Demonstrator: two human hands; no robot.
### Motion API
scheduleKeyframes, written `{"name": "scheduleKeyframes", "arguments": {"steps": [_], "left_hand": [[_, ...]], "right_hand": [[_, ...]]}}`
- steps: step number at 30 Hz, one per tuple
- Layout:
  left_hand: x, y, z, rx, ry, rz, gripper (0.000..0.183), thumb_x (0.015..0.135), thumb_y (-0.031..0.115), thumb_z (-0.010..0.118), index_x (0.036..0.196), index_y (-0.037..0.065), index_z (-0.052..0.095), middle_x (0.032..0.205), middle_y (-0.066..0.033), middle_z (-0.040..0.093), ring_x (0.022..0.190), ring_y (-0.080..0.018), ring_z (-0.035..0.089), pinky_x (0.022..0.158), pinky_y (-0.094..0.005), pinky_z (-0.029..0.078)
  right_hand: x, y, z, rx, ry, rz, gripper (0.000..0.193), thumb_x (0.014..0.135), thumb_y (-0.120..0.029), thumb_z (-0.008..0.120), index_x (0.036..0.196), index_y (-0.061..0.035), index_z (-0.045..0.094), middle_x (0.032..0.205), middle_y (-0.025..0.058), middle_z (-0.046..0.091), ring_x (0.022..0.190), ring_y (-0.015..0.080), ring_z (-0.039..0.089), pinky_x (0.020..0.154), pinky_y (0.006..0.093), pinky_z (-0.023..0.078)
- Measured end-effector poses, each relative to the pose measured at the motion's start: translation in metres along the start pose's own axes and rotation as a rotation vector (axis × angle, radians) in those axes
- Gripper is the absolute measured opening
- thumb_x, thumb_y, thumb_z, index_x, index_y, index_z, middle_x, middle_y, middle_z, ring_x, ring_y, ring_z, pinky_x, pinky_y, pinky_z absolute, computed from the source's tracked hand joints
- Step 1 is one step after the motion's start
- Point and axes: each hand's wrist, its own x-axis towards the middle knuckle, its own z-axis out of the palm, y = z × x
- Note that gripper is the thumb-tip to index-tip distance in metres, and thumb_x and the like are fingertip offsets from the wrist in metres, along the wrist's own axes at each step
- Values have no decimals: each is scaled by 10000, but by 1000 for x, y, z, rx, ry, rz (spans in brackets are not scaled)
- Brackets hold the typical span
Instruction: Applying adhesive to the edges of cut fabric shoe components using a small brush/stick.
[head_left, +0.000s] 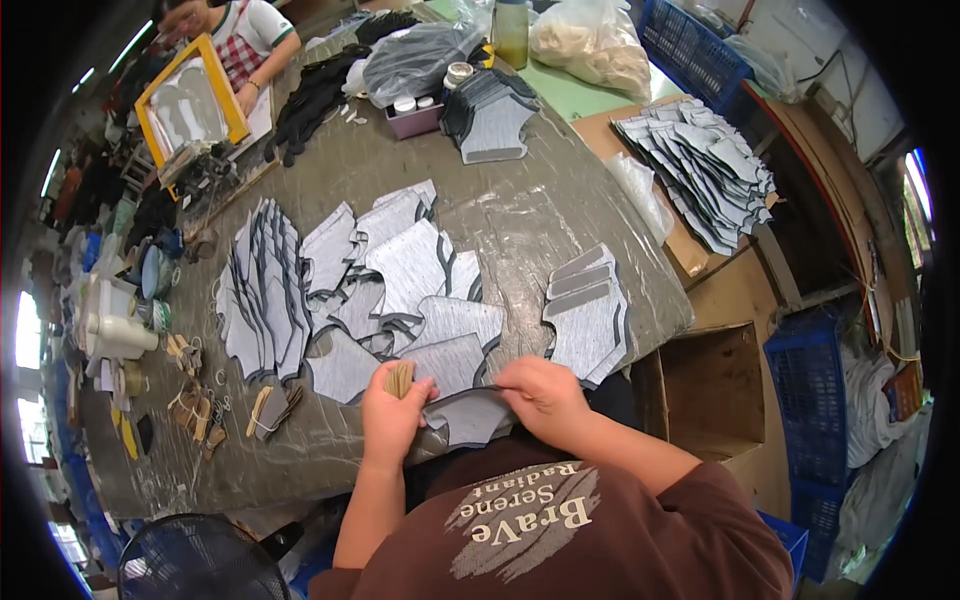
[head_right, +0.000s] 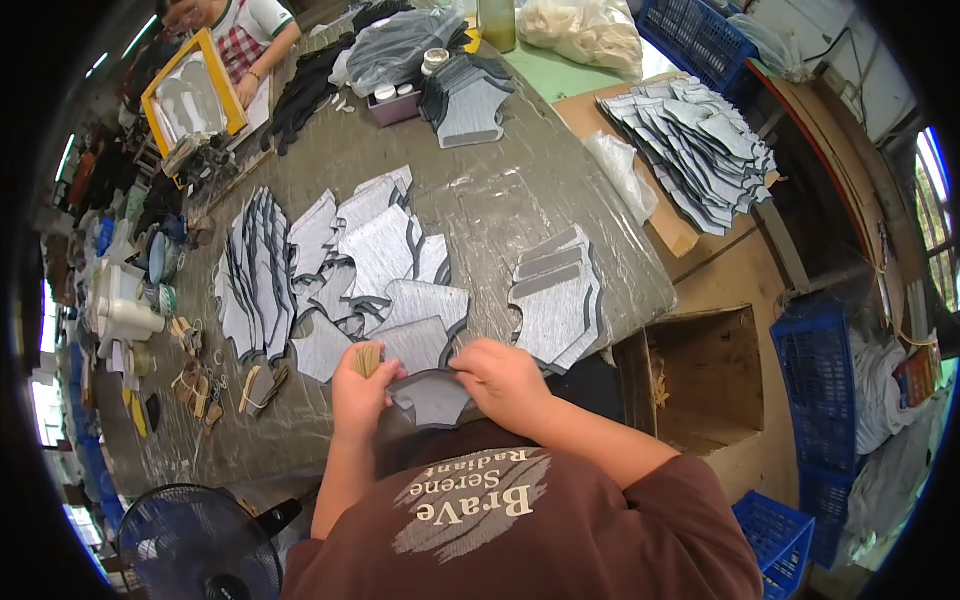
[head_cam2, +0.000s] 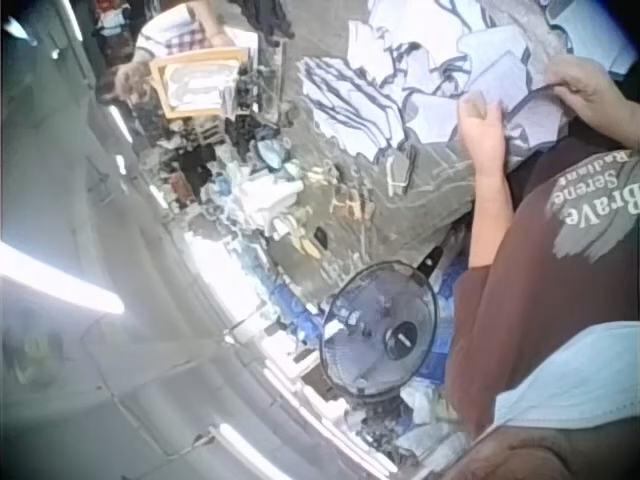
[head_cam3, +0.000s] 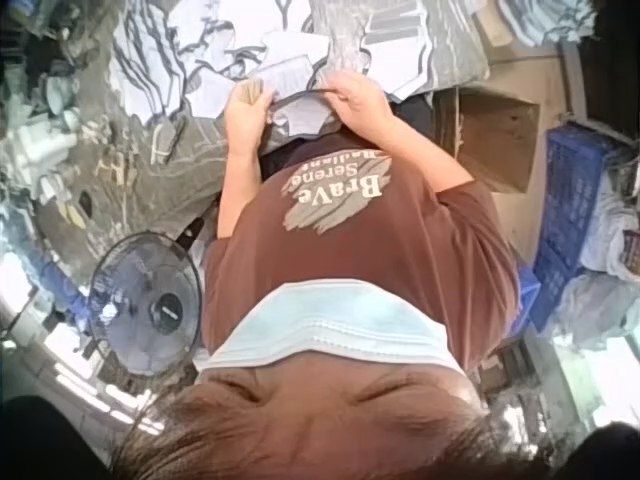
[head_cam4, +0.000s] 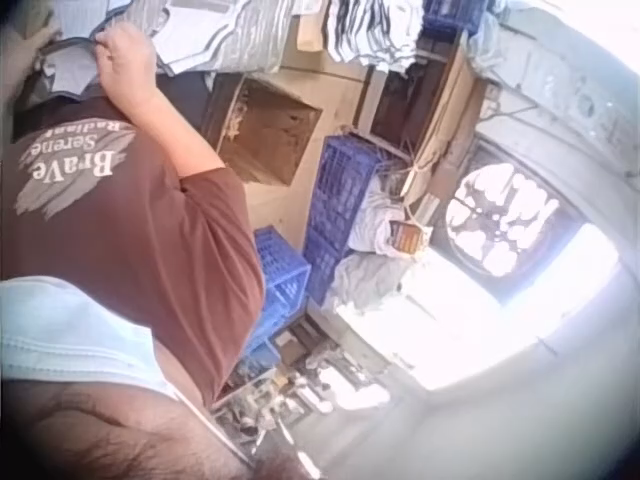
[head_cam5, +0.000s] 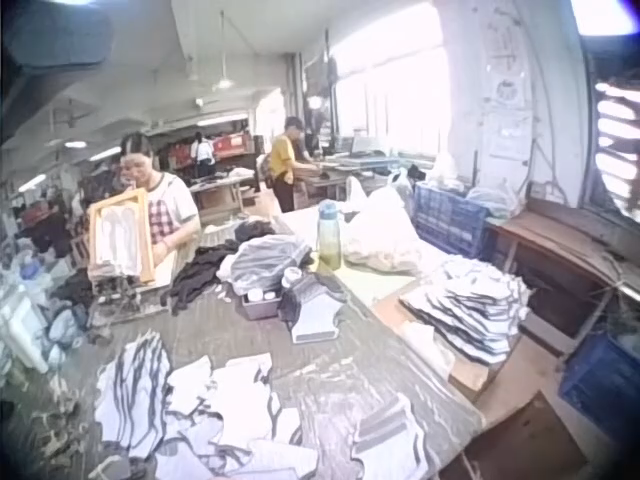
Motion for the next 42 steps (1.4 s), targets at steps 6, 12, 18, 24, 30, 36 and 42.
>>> {"name": "scheduleKeyframes", "arguments": {"steps": [6,12,18,24,30,36,42], "left_hand": [[-3,-2,-5,-100,-41,0,165,865,73,599,956,21,471,668,-52,571,469,-74,492,396,-205,378],[-13,-13,-13,-454,-200,55,171,952,176,493,1042,31,486,691,-25,482,509,-88,416,445,-226,327],[-16,-7,-23,-774,-441,-8,321,979,158,434,1254,-4,464,858,-45,524,682,-117,468,600,-276,396],[-26,-16,-14,-590,-494,29,475,912,43,543,1360,-13,394,926,-45,562,725,-121,518,677,-254,452],[-33,0,-5,40,-375,300,471,857,-18,563,1317,-19,462,906,-35,586,696,-89,525,638,-222,443],[-36,9,-7,295,-289,485,450,810,0,612,1253,-13,533,861,-53,594,699,-93,534,650,-226,441],[-36,7,-8,300,-281,486,416,816,40,643,1217,-21,553,1039,-166,640,912,-213,633,817,-286,475]], "right_hand": [[1,36,-70,100,335,470,172,775,-41,675,928,7,612,704,55,592,586,102,503,555,258,428],[-8,43,-63,-603,179,376,323,743,-176,729,1027,-81,607,1207,132,527,672,296,621,636,410,489],[17,70,-75,-540,141,261,278,761,-164,709,1018,-101,625,1230,134,527,660,265,635,642,384,503],[26,3,-37,-91,87,136,131,790,-92,664,908,-35,659,943,140,643,695,267,639,648,360,505],[27,-20,14,287,-309,269,91,799,-69,669,861,-2,664,751,111,648,670,202,610,614,293,475],[29,-20,15,305,-377,323,142,798,-89,653,876,29,666,797,154,666,695,233,637,628,315,491],[28,-20,19,406,-367,364,121,807,-89,644,823,30,659,743,106,654,658,165,605,599,290,475]]}}
